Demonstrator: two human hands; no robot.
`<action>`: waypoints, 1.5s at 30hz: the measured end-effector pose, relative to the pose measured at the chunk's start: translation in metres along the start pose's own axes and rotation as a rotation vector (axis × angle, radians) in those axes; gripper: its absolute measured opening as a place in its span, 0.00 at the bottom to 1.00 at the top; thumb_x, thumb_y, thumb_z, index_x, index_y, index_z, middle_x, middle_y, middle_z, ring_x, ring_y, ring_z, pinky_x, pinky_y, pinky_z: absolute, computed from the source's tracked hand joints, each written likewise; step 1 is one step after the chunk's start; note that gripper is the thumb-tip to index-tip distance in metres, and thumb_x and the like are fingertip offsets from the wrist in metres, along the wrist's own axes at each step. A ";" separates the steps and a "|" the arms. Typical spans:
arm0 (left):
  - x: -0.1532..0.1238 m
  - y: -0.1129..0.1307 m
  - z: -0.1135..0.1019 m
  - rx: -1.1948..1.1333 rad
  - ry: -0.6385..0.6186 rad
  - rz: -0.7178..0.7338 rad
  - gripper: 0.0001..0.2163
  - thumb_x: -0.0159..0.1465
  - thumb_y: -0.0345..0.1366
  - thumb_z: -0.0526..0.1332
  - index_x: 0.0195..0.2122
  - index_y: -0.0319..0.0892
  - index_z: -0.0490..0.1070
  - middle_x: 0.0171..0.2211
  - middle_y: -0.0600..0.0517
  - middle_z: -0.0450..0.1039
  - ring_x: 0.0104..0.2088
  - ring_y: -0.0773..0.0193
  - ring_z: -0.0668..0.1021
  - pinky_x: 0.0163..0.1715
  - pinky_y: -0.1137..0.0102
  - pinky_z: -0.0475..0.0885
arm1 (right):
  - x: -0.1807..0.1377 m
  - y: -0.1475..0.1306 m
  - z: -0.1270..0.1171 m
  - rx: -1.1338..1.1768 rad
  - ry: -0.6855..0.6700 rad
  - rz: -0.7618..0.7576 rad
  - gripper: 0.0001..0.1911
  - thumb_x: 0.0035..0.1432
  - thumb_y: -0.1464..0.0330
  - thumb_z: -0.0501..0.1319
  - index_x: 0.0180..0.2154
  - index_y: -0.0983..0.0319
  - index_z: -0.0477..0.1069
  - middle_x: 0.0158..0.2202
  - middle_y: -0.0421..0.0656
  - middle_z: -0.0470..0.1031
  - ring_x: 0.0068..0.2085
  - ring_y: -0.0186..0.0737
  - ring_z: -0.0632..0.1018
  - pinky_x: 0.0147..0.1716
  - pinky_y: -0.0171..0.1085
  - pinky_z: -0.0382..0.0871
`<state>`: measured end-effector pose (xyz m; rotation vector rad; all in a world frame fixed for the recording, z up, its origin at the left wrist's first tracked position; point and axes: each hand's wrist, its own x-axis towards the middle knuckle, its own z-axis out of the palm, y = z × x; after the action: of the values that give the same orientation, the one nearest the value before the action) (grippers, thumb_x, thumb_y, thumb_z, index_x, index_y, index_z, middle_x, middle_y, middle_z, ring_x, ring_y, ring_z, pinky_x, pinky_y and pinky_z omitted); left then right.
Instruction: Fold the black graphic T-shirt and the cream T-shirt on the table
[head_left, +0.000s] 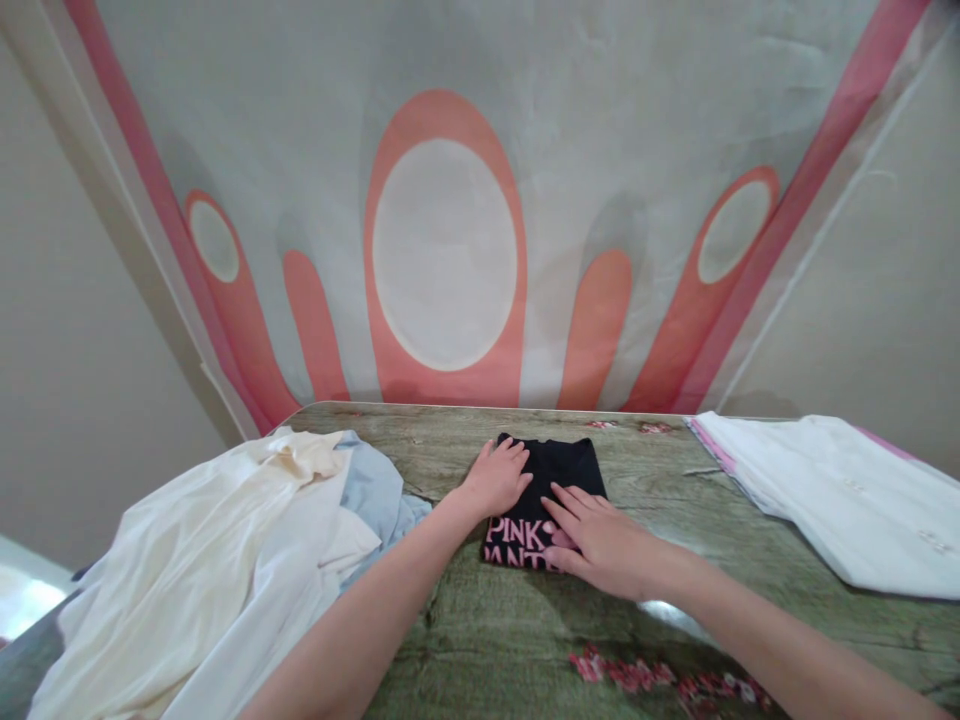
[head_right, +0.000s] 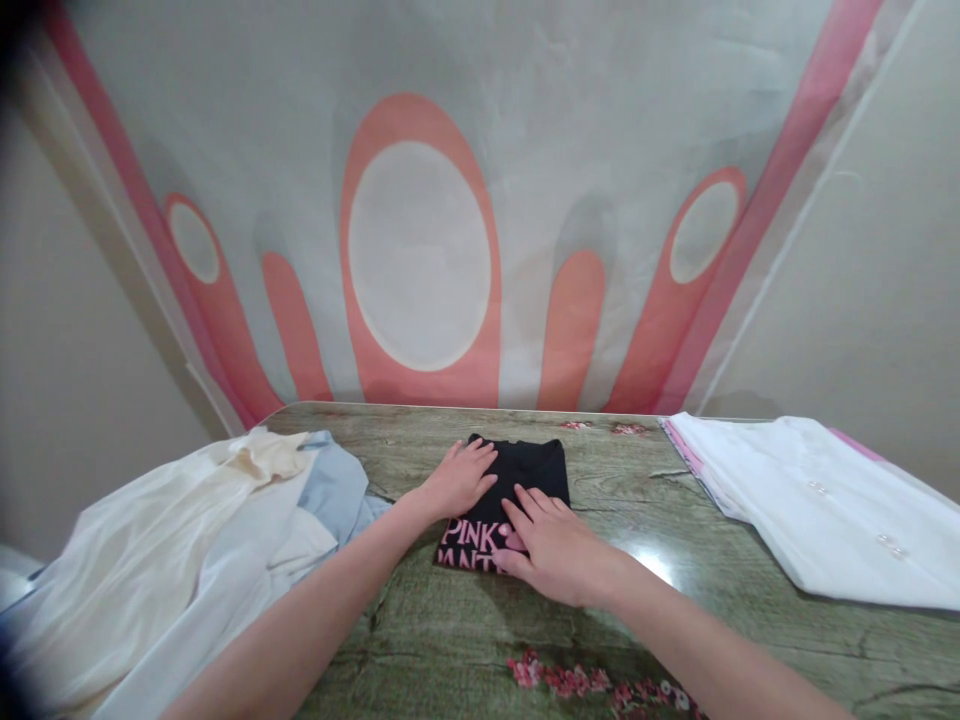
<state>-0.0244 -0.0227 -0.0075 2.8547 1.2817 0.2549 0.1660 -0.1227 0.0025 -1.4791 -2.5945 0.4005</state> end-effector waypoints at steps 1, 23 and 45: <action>-0.001 0.002 -0.002 0.006 -0.006 0.001 0.19 0.65 0.38 0.47 0.57 0.41 0.59 0.60 0.47 0.56 0.61 0.55 0.55 0.58 0.55 0.48 | 0.001 -0.002 -0.004 0.022 -0.005 -0.040 0.37 0.58 0.47 0.44 0.60 0.65 0.55 0.62 0.52 0.52 0.61 0.53 0.57 0.57 0.50 0.52; 0.005 0.008 -0.007 -0.484 0.033 0.013 0.21 0.57 0.39 0.61 0.52 0.40 0.65 0.55 0.45 0.64 0.57 0.55 0.63 0.57 0.62 0.57 | 0.036 0.118 0.029 0.026 0.549 0.198 0.30 0.61 0.56 0.45 0.57 0.70 0.58 0.58 0.56 0.60 0.59 0.48 0.60 0.58 0.49 0.53; 0.033 -0.042 0.020 -1.270 0.225 -0.613 0.36 0.36 0.24 0.73 0.50 0.36 0.65 0.45 0.40 0.71 0.42 0.55 0.75 0.39 0.68 0.70 | 0.042 0.124 0.016 0.400 0.464 0.357 0.24 0.48 0.67 0.62 0.48 0.64 0.64 0.37 0.45 0.73 0.36 0.40 0.74 0.40 0.41 0.67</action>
<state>-0.0309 0.0306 -0.0255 1.3561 1.2443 0.9455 0.2429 -0.0296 -0.0494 -1.6424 -1.7793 0.5040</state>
